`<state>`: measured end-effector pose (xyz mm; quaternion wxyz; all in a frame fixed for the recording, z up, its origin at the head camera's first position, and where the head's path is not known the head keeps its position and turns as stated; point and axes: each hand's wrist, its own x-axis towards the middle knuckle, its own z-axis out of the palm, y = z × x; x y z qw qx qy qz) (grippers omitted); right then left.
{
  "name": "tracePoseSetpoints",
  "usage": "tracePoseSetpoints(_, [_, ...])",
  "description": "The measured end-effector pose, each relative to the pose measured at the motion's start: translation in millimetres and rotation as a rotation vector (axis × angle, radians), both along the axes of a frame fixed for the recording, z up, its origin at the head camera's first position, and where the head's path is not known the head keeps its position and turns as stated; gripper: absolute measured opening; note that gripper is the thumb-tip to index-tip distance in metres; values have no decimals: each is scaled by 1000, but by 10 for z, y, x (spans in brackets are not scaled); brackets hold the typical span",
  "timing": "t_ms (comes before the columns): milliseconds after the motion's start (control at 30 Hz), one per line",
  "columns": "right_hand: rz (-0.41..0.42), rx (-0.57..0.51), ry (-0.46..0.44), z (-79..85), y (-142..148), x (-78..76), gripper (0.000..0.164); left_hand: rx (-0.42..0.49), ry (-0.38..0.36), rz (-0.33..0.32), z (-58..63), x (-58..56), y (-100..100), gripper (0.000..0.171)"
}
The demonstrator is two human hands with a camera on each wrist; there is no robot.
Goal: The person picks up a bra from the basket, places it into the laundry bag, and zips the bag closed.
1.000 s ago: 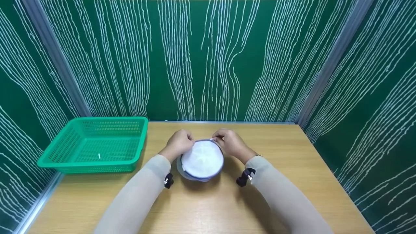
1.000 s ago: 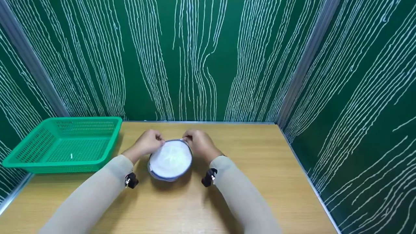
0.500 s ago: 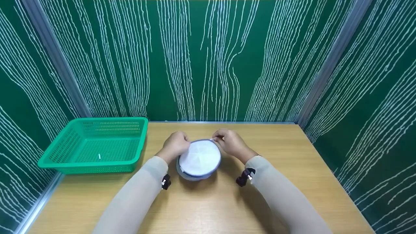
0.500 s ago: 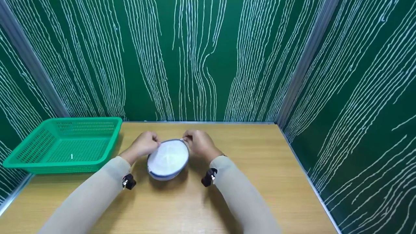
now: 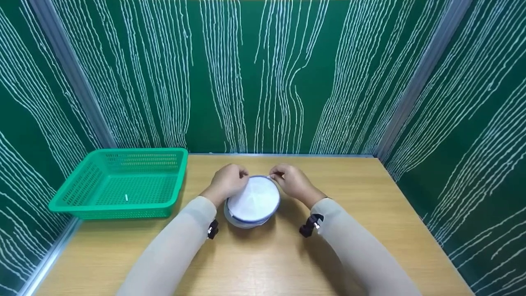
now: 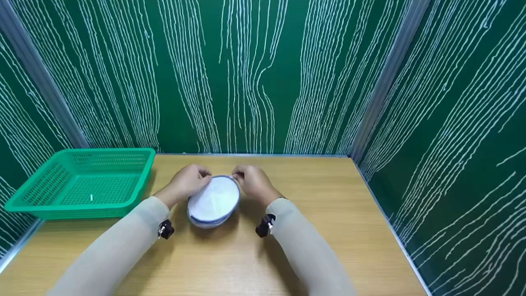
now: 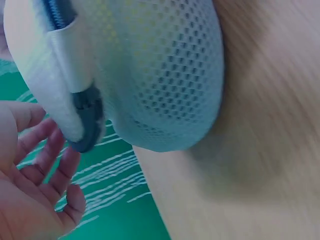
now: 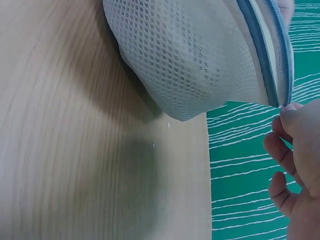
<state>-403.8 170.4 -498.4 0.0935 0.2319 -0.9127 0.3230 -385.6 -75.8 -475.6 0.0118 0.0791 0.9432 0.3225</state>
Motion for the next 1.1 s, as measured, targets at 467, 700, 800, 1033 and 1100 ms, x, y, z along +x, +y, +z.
tracePoseSetpoints(467, [92, -14, 62, -30, -83, -7, 9, -20, 68, -142, 8, 3, 228, 20])
tracePoseSetpoints(700, [95, 1, 61, -5, -86, 4, 9, -33, 41, -126, 47, -12, 233, 13])
tracePoseSetpoints(800, [89, 2, 61, -7, -89, 13, 9, -35, 39, -112, 55, -9, 219, 13])
tracePoseSetpoints(1033, [78, -5, 49, 26, -55, 28, 9, -28, 62, -73, 36, -23, 170, 12])
tracePoseSetpoints(1100, [66, -9, 44, 43, -38, 29, 8, -6, 46, -40, 25, -34, 152, 12])
